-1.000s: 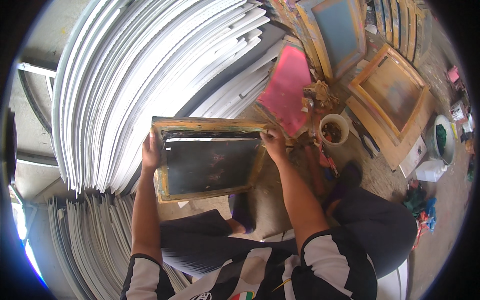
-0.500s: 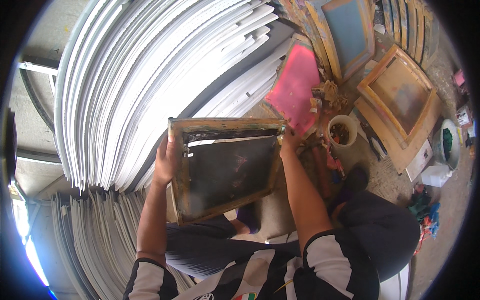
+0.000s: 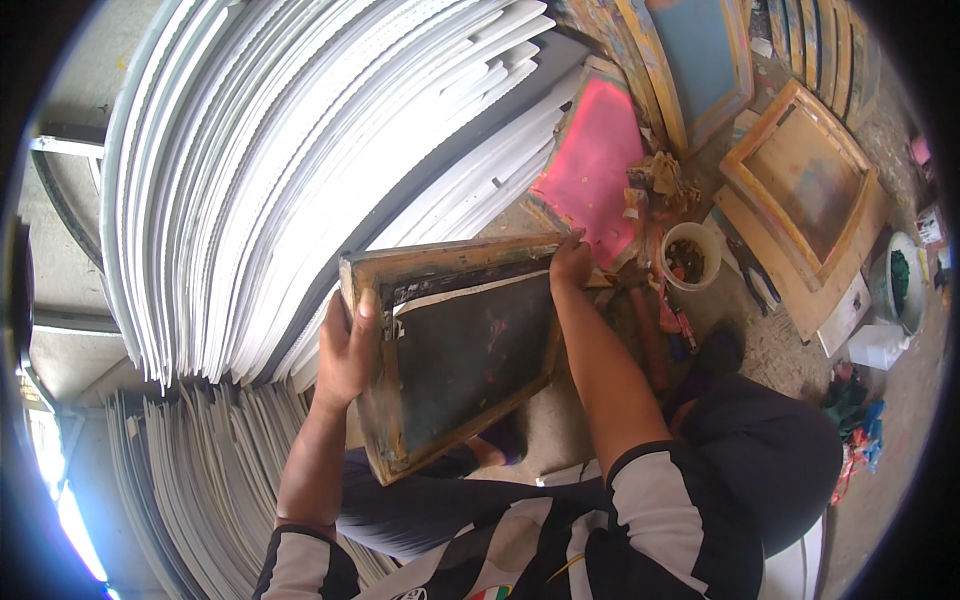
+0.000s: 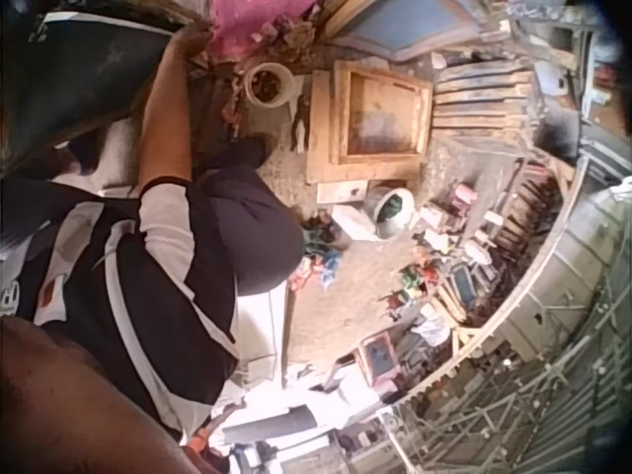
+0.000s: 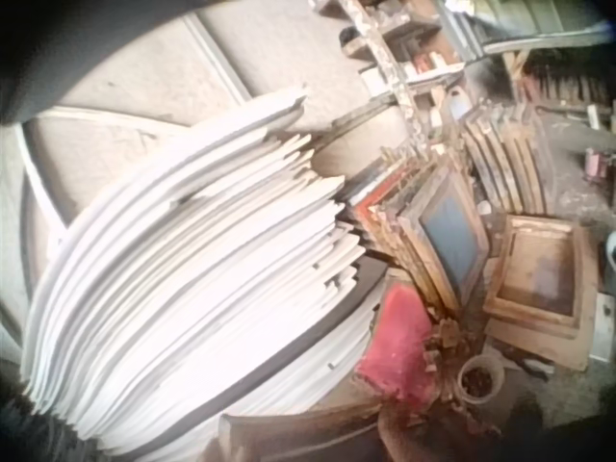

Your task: The person sits on the floor and uses a small metal tool to scrape and pry at the edges of a wooden frame. They work on removing old material from the frame's corners and sides, occasionally turning the frame to access different areas.

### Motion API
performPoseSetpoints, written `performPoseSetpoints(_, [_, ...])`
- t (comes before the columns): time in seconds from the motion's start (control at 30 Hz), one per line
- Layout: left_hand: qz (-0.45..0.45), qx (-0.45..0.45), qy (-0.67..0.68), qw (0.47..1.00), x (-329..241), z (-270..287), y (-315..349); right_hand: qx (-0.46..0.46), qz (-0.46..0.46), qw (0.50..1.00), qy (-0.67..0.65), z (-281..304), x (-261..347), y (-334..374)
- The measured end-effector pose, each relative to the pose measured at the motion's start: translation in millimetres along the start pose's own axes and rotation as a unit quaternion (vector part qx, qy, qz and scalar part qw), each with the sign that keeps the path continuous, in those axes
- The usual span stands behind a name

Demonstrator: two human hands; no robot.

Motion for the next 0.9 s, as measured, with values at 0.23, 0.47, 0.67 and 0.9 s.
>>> performPoseSetpoints(0.23, [0.032,0.014,0.033,0.999,5.7,0.0,3.6,0.024,0.016,0.999,-0.017,-6.7,-17.7,-22.0])
performPoseSetpoints(0.47, [0.042,0.011,0.042,0.998,14.6,2.1,-3.0,0.013,-0.006,1.000,0.002,-26.2,-14.9,-25.2])
performPoseSetpoints(0.67, [0.088,0.010,0.040,0.995,12.7,7.6,6.7,0.063,0.101,0.987,0.104,-31.6,-5.5,-25.2])
performPoseSetpoints(0.9, [0.043,-0.020,0.129,0.991,13.9,10.4,42.0,0.023,0.182,0.975,0.129,-0.4,6.0,-21.6])
Point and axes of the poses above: each hand's wrist, its own y-axis away from the middle knuckle, its own z-axis out of the back of the hand, x = y × z, the point moved 3 cm from there along -y, towards the middle knuckle, and after that the axes turned 12 degrees about z, right-handed, at the moved point
